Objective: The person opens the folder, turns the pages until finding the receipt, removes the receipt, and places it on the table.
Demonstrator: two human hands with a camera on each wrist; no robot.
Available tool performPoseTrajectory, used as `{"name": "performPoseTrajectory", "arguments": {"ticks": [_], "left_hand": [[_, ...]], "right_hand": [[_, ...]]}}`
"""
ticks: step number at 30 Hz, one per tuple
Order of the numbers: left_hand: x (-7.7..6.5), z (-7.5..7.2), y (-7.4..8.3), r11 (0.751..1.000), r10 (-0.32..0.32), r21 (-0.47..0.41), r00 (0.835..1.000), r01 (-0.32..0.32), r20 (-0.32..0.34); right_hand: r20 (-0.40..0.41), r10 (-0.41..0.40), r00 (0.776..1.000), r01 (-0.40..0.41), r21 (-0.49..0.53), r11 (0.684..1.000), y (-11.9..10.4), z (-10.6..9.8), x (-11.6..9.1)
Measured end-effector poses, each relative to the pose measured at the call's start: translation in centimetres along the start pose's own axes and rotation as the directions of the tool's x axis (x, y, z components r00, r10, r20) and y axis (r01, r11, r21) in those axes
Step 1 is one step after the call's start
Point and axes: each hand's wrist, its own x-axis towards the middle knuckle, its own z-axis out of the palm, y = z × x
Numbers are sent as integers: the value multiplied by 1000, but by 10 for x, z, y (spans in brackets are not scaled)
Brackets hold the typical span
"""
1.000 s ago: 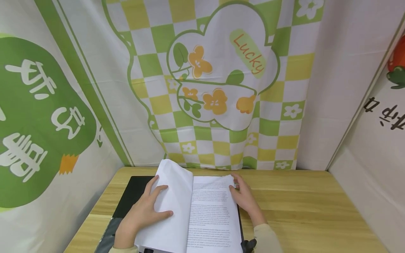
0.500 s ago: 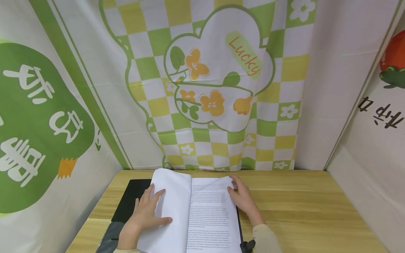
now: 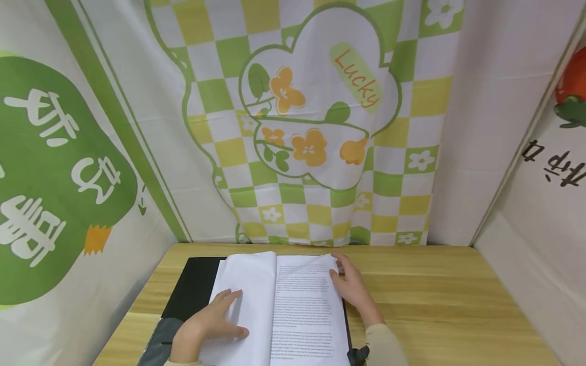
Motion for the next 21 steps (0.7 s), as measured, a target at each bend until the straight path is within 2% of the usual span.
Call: {"name": "performPoseTrajectory", "arguments": {"ticks": [3, 6, 9, 11, 14, 16, 18, 21], "left_hand": [[0, 7, 1, 1000, -22, -4, 998, 22, 56], [4, 16, 1, 1000, -19, 15, 998, 18, 64], [7, 23, 4, 1000, -1, 23, 1000, 1, 26], [13, 30, 2, 998, 58, 29, 998, -58, -24], [24, 43, 0, 987, 159, 40, 983, -156, -96], [30, 51, -2, 980, 198, 39, 971, -195, -133], [34, 56, 0, 980, 198, 37, 970, -194, -144], [36, 61, 3, 988, 156, 32, 979, -153, -132]], "right_hand": [[1, -7, 1000, 7, 5, 1000, 0, -1, 0], [-8, -16, 1000, 16, 9, 1000, 0, -1, -1], [-12, -17, 1000, 18, 18, 1000, -1, -1, -2], [-12, -16, 1000, 16, 18, 1000, -1, -1, -1], [-8, -10, 1000, 10, 20, 1000, -3, -2, -2], [-3, -7, 1000, 7, 18, 1000, -3, -2, -3], [-1, -1, 1000, 1, 21, 1000, -2, -2, -3], [4, 11, 1000, -11, 23, 1000, -1, -1, -4]]}}
